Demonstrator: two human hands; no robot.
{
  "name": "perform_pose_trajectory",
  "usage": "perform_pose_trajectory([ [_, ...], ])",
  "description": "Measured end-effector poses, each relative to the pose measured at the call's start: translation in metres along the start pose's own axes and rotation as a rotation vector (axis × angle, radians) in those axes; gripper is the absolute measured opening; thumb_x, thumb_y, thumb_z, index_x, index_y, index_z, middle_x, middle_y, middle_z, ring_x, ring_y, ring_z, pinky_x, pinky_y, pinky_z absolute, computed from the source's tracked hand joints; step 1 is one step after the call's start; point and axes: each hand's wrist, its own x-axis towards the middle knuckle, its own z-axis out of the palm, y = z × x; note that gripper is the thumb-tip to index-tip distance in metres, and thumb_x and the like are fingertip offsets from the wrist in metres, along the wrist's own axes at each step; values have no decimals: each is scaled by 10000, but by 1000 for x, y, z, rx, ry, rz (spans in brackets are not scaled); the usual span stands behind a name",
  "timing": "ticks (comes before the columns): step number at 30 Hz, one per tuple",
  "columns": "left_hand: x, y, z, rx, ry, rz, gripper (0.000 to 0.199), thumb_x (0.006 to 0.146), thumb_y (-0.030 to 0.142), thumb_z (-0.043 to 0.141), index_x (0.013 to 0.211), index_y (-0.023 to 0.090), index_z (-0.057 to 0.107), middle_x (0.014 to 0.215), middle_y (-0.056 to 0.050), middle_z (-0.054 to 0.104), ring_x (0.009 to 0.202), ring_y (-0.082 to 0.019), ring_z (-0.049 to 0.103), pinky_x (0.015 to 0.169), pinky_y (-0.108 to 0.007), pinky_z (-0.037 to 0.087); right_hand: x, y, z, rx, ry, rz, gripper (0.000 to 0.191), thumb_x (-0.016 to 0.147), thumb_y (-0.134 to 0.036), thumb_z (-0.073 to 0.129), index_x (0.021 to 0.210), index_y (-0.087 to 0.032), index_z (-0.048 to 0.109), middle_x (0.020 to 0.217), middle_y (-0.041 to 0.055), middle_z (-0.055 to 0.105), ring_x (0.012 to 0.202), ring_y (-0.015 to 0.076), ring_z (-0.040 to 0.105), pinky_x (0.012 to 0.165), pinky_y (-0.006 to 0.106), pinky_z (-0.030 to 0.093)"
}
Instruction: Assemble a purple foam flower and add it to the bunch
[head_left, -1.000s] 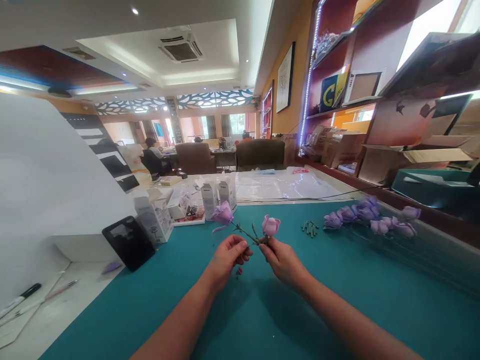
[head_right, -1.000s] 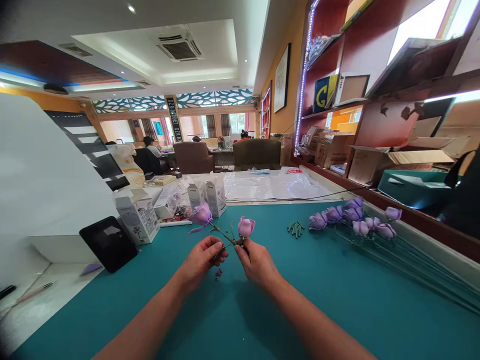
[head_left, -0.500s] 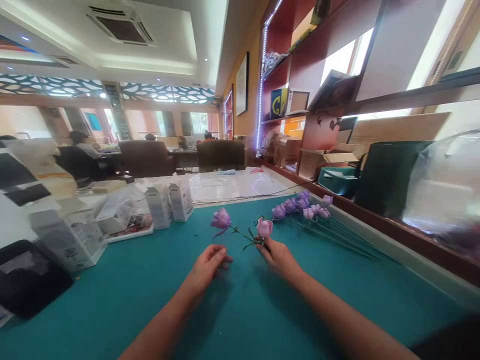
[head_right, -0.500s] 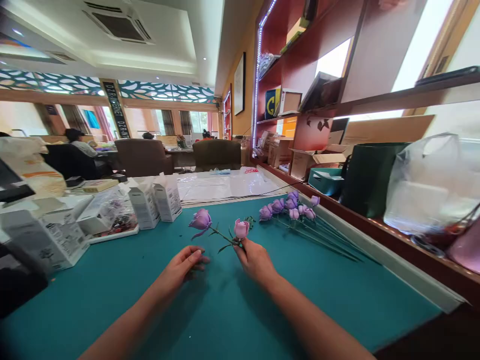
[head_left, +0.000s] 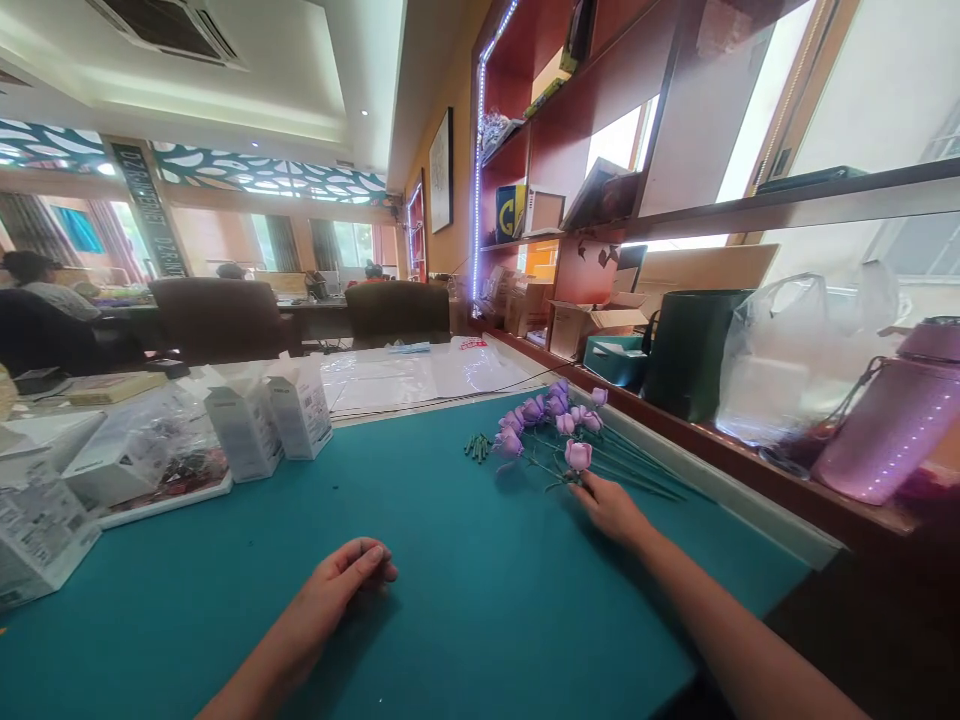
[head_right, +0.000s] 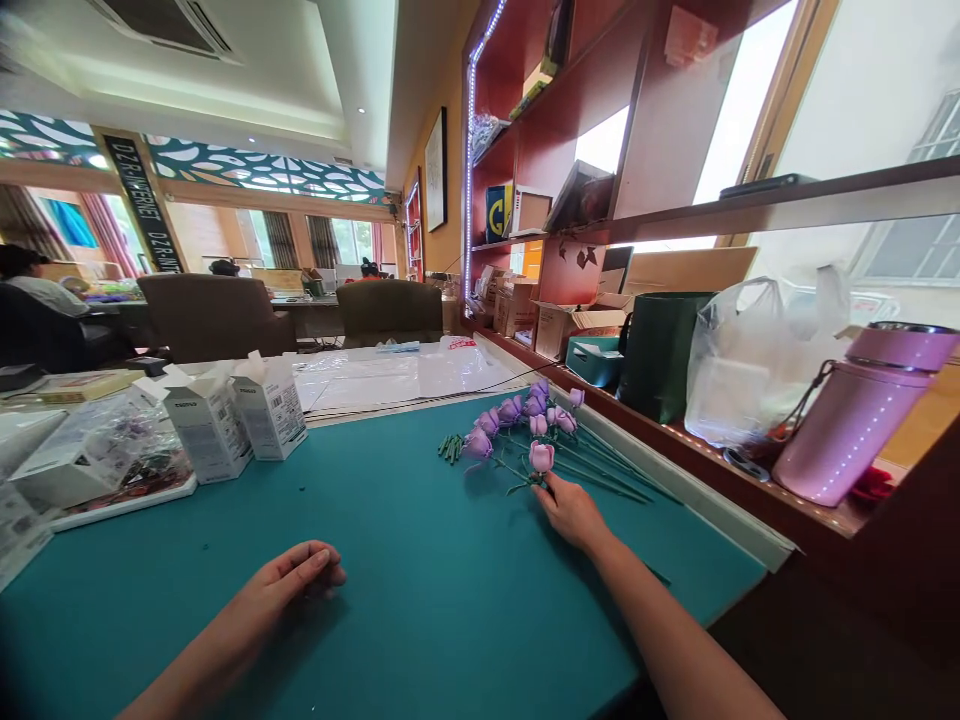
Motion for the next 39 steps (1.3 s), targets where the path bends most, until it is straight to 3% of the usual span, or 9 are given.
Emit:
perform_pose_trajectory([
  [6, 5, -1, 0, -32, 28, -73, 542, 483, 637, 743, 745, 190, 585, 746, -54, 671, 655, -158, 584, 583, -237, 438, 4, 22, -15, 10, -49, -1, 373, 882, -411, 369, 1070, -201, 614, 850, 69, 693, 780, 235, 626, 686, 303, 417],
  [11, 6, -6, 2, -52, 99, -31, 476, 566, 612, 714, 773, 197, 607, 754, -46, 680, 668, -155, 605, 604, -237, 474, 12, 36, -19, 27, -83, -21, 362, 875, -393, 390, 1083, -197, 612, 942, 80, 696, 862, 240, 626, 750, 313, 427],
  [23, 17, -12, -6, -4, 51, -93, 512, 500, 612, 750, 768, 201, 604, 758, -49, 668, 690, -187, 627, 597, -254, 506, 32, 53, -27, 94, -176, -57, 287, 858, -331, 470, 977, -173, 678, 1085, 86, 680, 973, 233, 603, 854, 330, 441],
  [27, 14, -12, -3, 1, 100, -68, 478, 547, 610, 723, 788, 211, 615, 787, -50, 672, 742, -196, 635, 625, -255, 515, 35, 54, -30, 92, -193, -52, 249, 845, -319, 495, 914, -188, 696, 961, 61, 706, 883, 222, 612, 806, 328, 454],
  [33, 14, -12, -4, 15, 81, -95, 479, 562, 624, 705, 802, 217, 628, 802, -51, 662, 772, -210, 631, 639, -271, 520, 31, 50, -31, 52, -169, -17, 279, 863, -360, 467, 875, -182, 681, 877, 56, 679, 772, 194, 592, 679, 292, 436],
  [39, 22, -18, -8, 17, 74, -125, 535, 457, 650, 734, 737, 211, 617, 747, -54, 646, 720, -209, 607, 604, -276, 501, 27, 47, -29, 23, -118, -19, 300, 850, -405, 478, 840, -176, 672, 846, 61, 663, 762, 194, 589, 668, 283, 420],
])
